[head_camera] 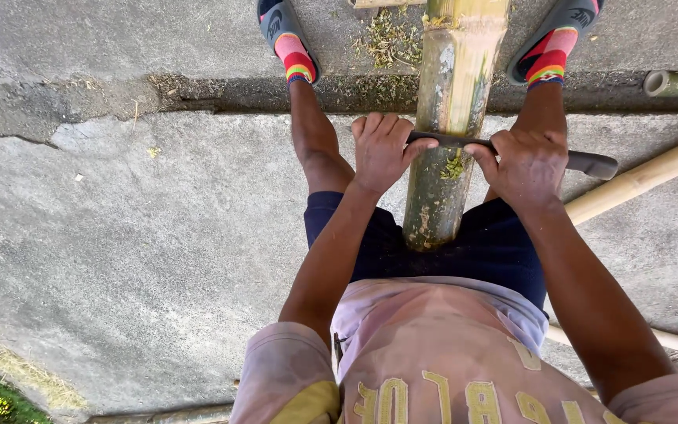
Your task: Stripping the outer skin/bark from a bamboo pole using a large knife/machete.
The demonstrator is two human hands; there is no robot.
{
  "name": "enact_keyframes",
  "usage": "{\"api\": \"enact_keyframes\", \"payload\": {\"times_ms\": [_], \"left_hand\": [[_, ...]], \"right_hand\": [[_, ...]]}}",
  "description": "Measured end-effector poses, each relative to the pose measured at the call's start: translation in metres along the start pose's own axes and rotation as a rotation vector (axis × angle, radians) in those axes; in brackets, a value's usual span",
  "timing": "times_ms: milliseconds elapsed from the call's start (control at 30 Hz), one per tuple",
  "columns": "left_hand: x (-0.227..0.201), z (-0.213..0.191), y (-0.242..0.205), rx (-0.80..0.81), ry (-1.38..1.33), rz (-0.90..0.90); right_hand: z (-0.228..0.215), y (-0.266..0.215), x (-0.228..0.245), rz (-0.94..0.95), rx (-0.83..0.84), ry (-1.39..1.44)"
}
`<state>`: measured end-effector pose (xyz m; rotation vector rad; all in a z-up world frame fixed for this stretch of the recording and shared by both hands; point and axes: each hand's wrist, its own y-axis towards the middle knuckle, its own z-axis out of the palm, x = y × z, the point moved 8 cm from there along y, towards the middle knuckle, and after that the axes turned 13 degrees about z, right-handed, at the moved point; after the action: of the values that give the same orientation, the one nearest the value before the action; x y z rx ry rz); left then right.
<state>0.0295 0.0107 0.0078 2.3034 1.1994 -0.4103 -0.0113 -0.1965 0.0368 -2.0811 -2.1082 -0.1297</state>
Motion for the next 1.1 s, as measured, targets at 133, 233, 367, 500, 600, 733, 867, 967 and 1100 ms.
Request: {"api": "enact_keyframes", "payload": {"times_ms": [133,233,367,500,600,733,867,967,1100], "left_hand": [[0.007,0.004,0.009,0.005,-0.009,0.016],[0.021,0.02,0.022,0.119,-0.04,-0.008],[0.026,0.017,0.058,0.047,-0.016,0.097],[0.0,-0.019,0.091,-0.088,0.178,0.154],[-0.046,0.007,0.077,0.062,0.316,0.191],[-0.131,0.063,0.042,0.14,-0.108,0.457],[-0.133,0.116,0.04,0.532,-0.134,0.395],[-0.125,0.119,0.048,0.707,-0.11,0.415],[-0.112,0.12,0.053,0.701,-0.053,0.55]], "right_hand": [[0.007,0.005,-0.004,-0.011,-0.006,0.012],[0.015,0.021,-0.01,0.047,0.086,-0.02],[0.018,0.055,-0.037,0.235,0.384,-0.037],[0.04,0.051,-0.067,0.228,0.652,0.071],[0.027,0.066,-0.072,0.313,0.654,-0.033],[0.029,0.113,-0.089,0.311,0.395,-0.057],[0.013,0.14,-0.058,0.232,0.358,-0.029],[0.012,0.143,-0.038,0.186,0.605,-0.103],[0.017,0.151,-0.057,0.309,0.336,0.079]]}}
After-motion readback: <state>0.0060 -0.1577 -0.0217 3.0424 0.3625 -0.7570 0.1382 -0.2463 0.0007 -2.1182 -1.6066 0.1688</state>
